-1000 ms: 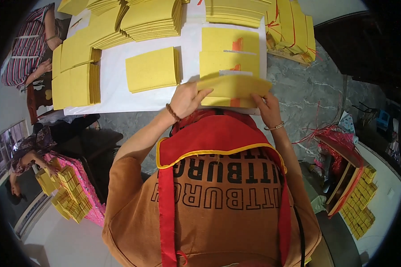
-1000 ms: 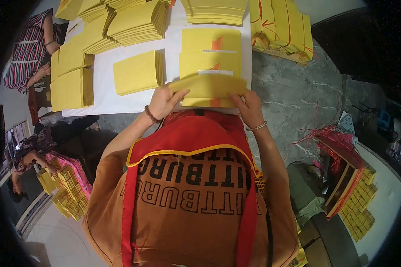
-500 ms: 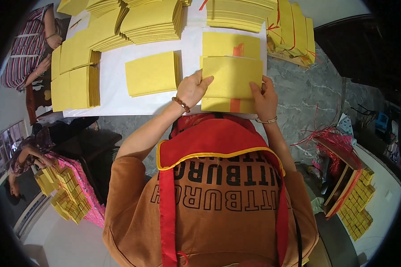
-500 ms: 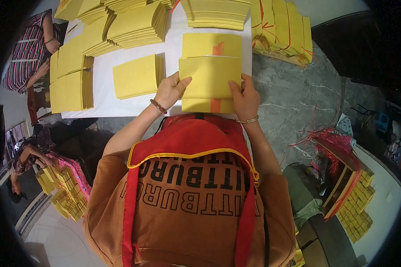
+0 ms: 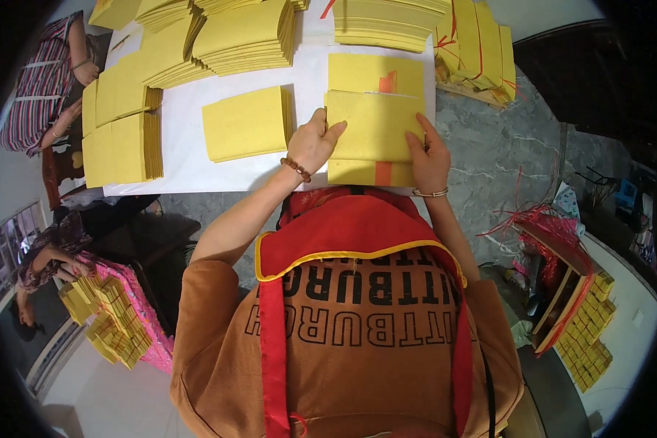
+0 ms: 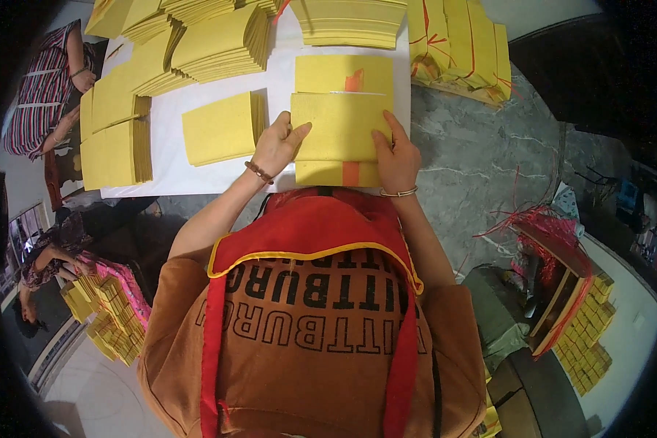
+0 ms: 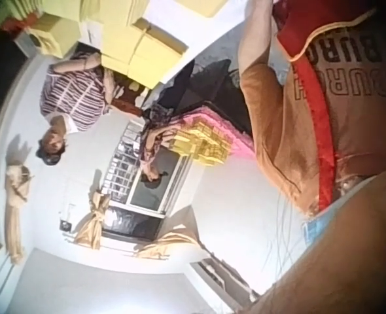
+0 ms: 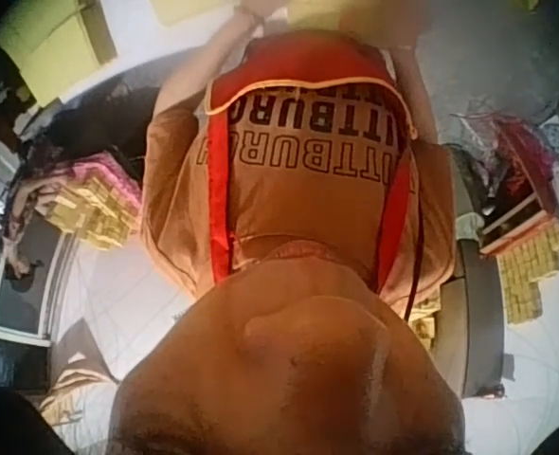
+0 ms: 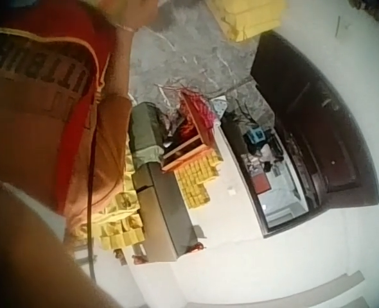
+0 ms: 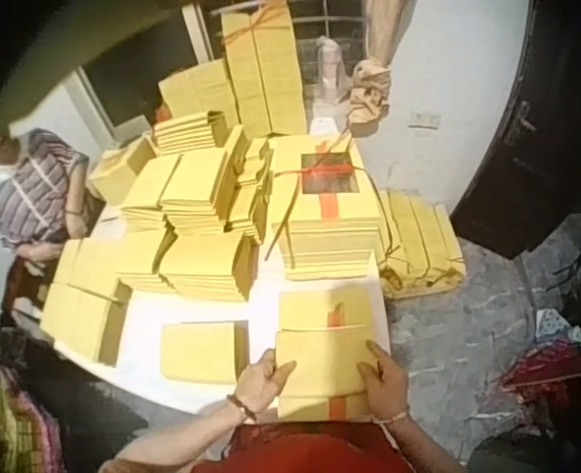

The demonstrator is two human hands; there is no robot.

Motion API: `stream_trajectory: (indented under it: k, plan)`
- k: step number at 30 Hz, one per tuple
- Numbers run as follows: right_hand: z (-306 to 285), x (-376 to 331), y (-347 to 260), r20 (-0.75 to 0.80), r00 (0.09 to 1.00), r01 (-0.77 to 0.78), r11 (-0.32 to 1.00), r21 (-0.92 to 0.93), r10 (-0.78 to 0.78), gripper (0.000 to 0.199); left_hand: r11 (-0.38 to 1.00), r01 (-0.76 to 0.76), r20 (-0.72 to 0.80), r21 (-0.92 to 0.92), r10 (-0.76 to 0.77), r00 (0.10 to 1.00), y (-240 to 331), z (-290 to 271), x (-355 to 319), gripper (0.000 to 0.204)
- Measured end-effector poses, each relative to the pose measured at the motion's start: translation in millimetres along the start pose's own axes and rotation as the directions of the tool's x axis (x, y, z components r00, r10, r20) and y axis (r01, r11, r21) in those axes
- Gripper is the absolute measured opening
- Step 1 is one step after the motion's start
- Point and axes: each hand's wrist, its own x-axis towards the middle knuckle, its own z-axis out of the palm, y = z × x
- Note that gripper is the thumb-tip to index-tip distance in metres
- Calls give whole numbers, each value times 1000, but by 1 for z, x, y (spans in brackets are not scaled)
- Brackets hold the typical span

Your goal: Sorting and stacking yellow paper sheets on a table.

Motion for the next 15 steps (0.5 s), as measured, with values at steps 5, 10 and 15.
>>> stream_trajectory:
  k: [5,10,15]
  plan:
    - [-1,1,-1,24,998,-48,997,-53,50,39,985,-2,-39,-173,-5,999,4,-5,-2,37]
    - [-2,0,-6,19,998,-57,993,-106,60,39,869,-305,-184,391,398,899,47,-20,-15,36]
    - [2,1,3,-13,1000,-9,997,-70,8,39,602,-629,56,493,699,713,51,27,-12,51]
